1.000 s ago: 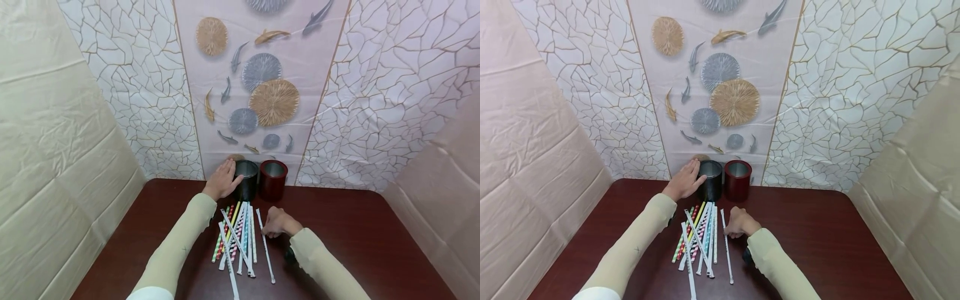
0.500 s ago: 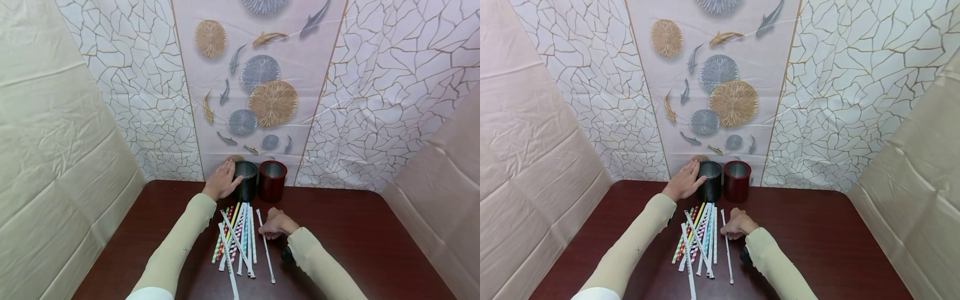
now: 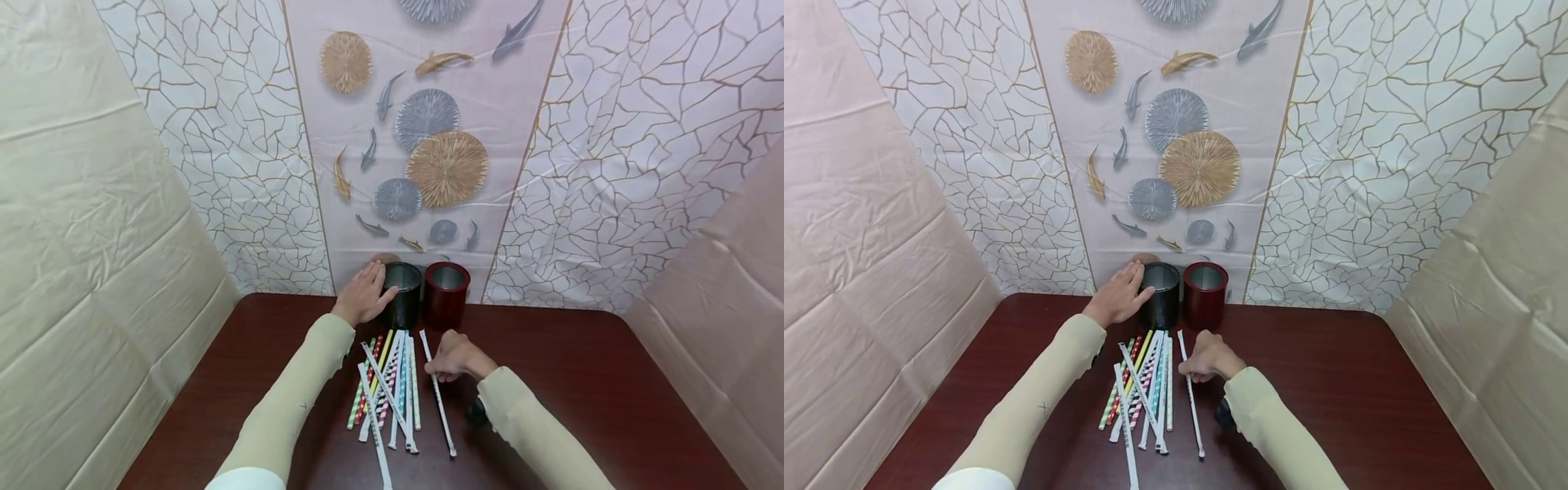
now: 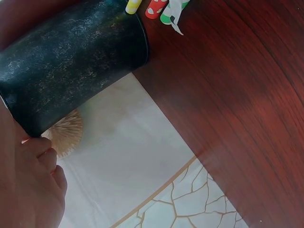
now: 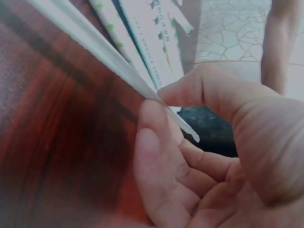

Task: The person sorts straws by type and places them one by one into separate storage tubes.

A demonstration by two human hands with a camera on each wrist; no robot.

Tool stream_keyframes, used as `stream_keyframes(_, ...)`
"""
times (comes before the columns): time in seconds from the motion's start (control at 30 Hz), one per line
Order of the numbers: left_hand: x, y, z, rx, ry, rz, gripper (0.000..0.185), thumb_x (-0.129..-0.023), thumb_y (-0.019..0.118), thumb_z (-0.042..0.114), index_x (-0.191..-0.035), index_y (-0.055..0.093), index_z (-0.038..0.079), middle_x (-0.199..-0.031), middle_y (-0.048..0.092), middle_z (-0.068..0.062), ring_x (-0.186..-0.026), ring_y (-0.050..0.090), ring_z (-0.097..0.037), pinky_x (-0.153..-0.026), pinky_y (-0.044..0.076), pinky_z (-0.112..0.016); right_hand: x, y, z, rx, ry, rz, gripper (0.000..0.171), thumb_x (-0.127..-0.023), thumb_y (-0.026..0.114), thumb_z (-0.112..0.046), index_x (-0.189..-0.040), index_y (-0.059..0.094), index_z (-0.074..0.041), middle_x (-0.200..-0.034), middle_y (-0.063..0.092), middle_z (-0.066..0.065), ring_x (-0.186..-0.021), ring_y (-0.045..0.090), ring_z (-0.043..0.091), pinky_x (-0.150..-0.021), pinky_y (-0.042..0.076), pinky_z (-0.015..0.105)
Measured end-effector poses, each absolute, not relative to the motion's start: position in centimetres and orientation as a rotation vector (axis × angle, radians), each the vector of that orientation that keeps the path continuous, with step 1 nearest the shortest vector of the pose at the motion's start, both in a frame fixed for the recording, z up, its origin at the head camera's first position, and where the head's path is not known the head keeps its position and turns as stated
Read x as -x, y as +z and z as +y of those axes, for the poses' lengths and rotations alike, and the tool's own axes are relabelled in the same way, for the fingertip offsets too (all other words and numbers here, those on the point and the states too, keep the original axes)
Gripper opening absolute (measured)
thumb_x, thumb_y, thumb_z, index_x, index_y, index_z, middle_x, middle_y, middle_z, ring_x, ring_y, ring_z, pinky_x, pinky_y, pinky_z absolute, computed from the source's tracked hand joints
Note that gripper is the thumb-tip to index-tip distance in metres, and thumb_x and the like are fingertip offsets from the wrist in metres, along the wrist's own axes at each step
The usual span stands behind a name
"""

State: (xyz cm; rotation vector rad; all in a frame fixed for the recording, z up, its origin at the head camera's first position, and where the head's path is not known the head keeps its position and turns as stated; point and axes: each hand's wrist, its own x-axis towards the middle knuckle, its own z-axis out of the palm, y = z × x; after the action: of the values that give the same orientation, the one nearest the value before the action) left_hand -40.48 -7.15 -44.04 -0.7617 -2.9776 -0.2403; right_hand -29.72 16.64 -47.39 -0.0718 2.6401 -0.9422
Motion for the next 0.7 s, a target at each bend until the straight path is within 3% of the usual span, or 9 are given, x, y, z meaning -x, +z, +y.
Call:
stream_keyframes(0.37,40.7,-44.0,-7.0,0.753,-0.197,-3.005,0.079,-0.113,0.024,0.057,-0.169,0.015,0.001,-0.178,0.014,-0.017,-0.167,0.012,-0.030,-0.136,0.014,-0.045,29.4,-42.6,17.4,0.191,-0.939,2.716,0.029,-0.091,0.082,-0.016,-0.064,0.077,-0.007,-0.063,0.074,0.007,-0.061,0.073,0.020,-0.067,0.065,0.038)
stream_keyframes(0.6,40.5,-43.8,-7.0,0.758,-0.176,-2.995,0.079,-0.114,0.022,0.057,-0.168,0.017,0.000,-0.177,0.015,-0.018,-0.167,0.014,-0.031,-0.136,0.015,-0.044,29.6,-38.6,17.8,0.316,-0.883,2.790,0.036,-0.092,0.076,-0.017,-0.061,0.072,-0.001,-0.056,0.069,0.002,-0.055,0.064,0.016,-0.053,0.043,0.026)
stream_keyframes(0.7,40.3,-43.6,-7.0,0.753,-0.176,-2.991,0.079,-0.114,0.023,0.057,-0.168,0.018,0.000,-0.177,0.016,-0.018,-0.166,0.015,-0.031,-0.136,0.015,-0.043,30.0,-36.8,17.9,0.388,-0.875,2.835,0.030,-0.092,0.075,-0.018,-0.065,0.074,-0.004,-0.059,0.070,0.001,-0.055,0.062,0.015,-0.053,0.042,0.026)
